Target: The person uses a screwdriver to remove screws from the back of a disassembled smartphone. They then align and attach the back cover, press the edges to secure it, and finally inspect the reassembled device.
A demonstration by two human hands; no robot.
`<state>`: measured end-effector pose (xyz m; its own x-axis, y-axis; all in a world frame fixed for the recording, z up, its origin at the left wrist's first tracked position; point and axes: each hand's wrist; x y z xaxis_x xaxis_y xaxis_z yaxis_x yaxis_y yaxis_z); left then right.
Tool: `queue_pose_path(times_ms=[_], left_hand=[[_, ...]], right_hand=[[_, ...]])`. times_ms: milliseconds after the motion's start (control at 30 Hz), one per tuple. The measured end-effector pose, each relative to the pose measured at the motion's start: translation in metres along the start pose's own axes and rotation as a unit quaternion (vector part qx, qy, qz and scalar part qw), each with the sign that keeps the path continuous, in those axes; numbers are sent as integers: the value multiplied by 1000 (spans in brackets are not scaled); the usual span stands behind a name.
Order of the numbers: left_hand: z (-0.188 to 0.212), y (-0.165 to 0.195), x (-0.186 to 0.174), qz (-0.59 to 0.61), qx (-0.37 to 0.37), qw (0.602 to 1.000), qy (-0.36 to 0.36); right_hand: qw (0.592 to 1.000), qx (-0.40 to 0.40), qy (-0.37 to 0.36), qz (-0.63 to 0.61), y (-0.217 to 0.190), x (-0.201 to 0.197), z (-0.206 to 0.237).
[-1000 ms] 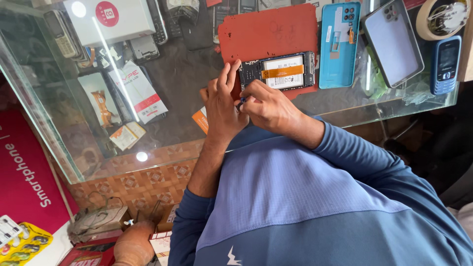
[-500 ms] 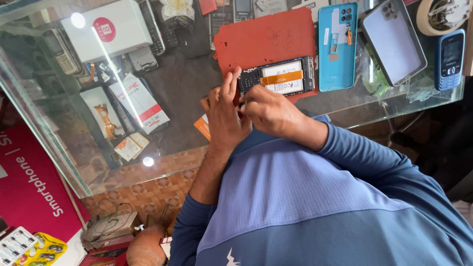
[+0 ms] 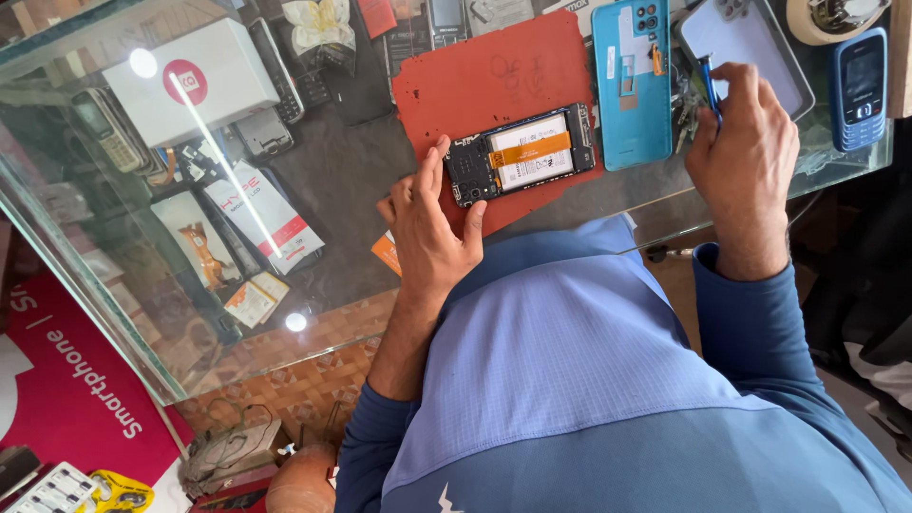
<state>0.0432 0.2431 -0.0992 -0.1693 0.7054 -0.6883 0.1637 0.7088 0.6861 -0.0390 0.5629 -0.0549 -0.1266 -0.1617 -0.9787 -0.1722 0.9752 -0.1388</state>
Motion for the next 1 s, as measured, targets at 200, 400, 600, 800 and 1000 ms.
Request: queue_pose_path(times_ms=[200,400,600,800,1000], left_hand=[[4,-1,3,4,0,1000,-3],[8,-9,7,11,0,1000,0],[13,-17,4,55,21,998,-9],[15,-16,-2,70,9,997,-37],[16,-15,-9,89,23,995,-39]], right_hand=[[999,19,-5,25,-3,9,6],[1000,28,-9,-2,-8,39,3],[998,-3,54,-19,-10,46,-8],[977,-89,92,-172,-18,37,-35],[949,-146,40,-276,-36,36,-58]])
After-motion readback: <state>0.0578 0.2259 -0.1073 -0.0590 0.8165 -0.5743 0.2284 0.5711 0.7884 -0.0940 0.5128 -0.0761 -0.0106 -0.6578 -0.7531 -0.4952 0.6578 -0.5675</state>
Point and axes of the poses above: each hand's wrist, its own z-axis away from the middle knuckle, its own x-axis out of the palm, y = z × x, and after that the axes turned 6 degrees about z, right-handed
